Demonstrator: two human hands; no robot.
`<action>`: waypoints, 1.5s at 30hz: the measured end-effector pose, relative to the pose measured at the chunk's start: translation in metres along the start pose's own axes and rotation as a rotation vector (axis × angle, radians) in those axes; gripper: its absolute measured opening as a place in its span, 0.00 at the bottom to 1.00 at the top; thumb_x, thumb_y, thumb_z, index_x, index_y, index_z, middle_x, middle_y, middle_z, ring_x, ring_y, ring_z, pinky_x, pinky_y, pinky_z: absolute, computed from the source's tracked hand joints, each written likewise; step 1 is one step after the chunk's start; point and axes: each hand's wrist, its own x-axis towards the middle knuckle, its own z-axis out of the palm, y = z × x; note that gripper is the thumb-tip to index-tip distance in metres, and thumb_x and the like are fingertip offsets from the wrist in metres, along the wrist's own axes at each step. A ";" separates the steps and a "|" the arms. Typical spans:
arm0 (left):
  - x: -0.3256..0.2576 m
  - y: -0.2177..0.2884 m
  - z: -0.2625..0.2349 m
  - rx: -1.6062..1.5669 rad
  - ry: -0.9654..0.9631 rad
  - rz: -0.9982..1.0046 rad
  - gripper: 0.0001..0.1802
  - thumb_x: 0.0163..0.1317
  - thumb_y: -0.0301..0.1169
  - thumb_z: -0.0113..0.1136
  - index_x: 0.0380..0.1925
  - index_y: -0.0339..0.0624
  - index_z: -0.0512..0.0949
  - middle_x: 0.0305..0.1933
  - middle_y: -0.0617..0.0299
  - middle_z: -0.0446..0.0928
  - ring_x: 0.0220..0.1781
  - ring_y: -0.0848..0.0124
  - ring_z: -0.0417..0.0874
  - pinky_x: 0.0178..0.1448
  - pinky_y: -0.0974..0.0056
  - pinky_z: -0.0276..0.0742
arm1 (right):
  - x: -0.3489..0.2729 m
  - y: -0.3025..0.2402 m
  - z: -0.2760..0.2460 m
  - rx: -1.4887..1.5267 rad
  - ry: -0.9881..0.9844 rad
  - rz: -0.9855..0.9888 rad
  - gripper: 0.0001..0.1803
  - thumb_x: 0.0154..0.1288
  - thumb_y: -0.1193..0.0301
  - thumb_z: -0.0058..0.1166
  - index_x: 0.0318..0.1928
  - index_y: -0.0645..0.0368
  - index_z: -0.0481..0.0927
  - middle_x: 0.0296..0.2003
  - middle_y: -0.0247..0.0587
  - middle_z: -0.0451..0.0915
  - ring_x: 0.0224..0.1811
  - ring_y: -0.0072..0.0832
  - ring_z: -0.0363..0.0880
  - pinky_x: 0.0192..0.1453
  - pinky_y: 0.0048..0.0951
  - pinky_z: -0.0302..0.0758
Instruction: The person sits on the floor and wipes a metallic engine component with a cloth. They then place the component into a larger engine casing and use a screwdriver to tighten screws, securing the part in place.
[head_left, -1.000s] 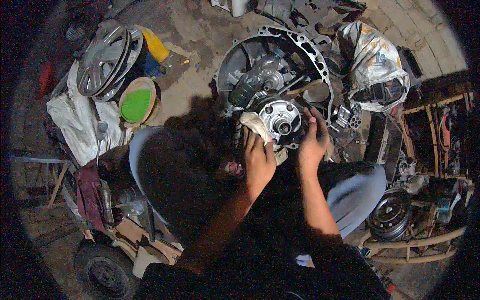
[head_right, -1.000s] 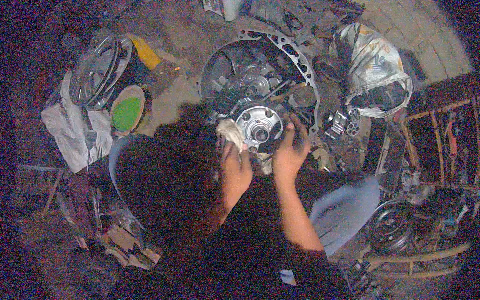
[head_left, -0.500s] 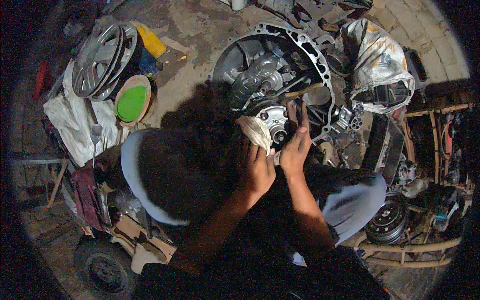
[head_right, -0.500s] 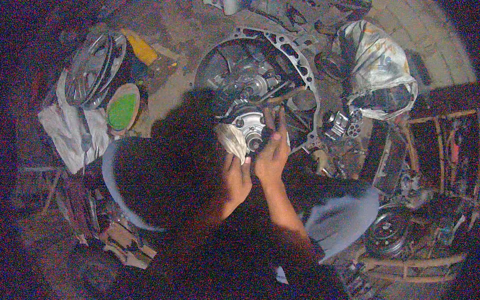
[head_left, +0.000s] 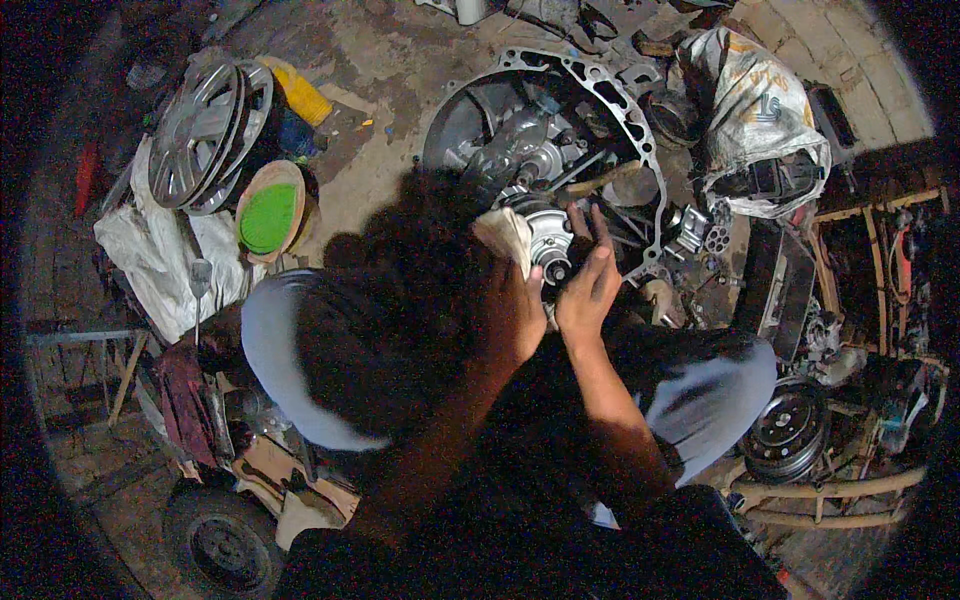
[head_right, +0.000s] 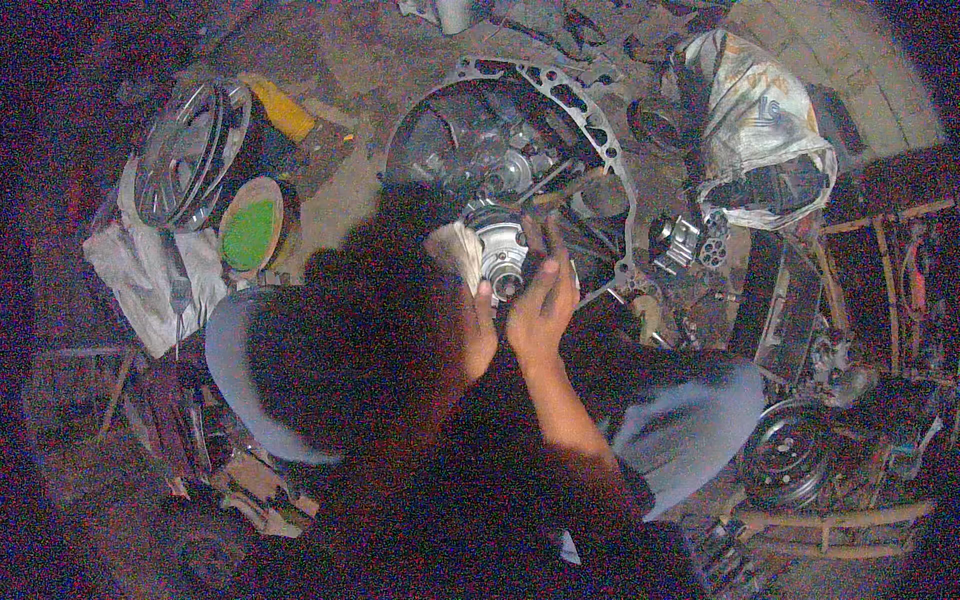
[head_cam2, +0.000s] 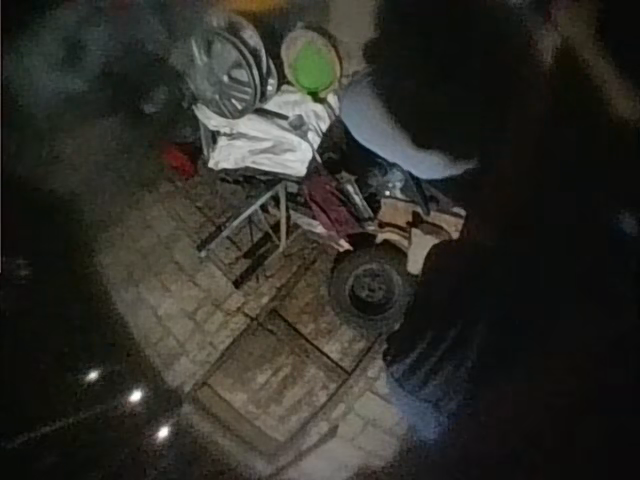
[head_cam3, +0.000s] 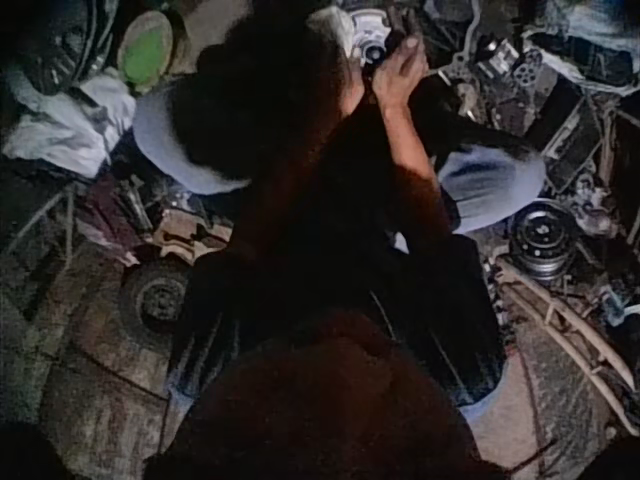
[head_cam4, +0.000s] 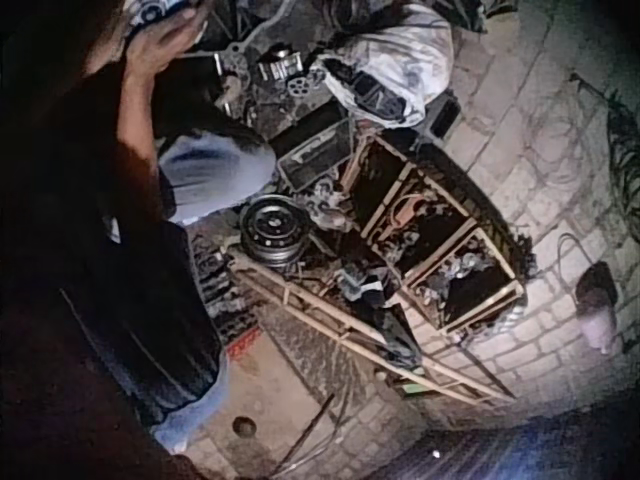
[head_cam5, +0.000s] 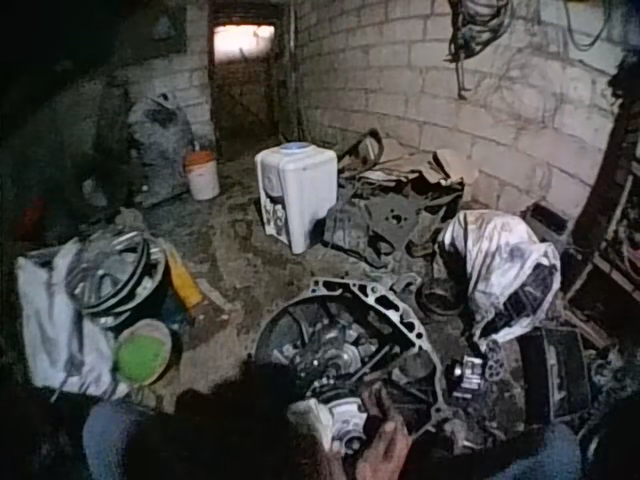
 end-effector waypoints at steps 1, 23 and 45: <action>0.001 0.000 0.000 -0.041 -0.027 -0.027 0.27 0.70 0.29 0.53 0.64 0.21 0.67 0.67 0.27 0.66 0.70 0.31 0.65 0.77 0.40 0.57 | 0.001 0.001 -0.001 -0.010 -0.004 -0.013 0.33 0.84 0.53 0.27 0.69 0.71 0.67 0.57 0.57 0.82 0.60 0.41 0.81 0.67 0.38 0.71; -0.015 -0.017 0.008 -0.045 -0.036 -0.027 0.33 0.73 0.33 0.46 0.74 0.28 0.55 0.78 0.34 0.53 0.80 0.38 0.51 0.82 0.40 0.40 | -0.002 0.002 -0.001 -0.022 -0.044 0.007 0.39 0.83 0.46 0.24 0.69 0.72 0.67 0.60 0.53 0.81 0.62 0.37 0.78 0.71 0.36 0.66; -0.024 -0.017 -0.001 -0.308 -0.086 -0.123 0.21 0.69 0.26 0.53 0.60 0.25 0.72 0.64 0.33 0.71 0.70 0.33 0.64 0.76 0.41 0.56 | -0.003 0.019 0.000 -0.111 -0.024 -0.056 0.36 0.84 0.50 0.25 0.68 0.72 0.66 0.60 0.55 0.80 0.62 0.36 0.77 0.70 0.34 0.68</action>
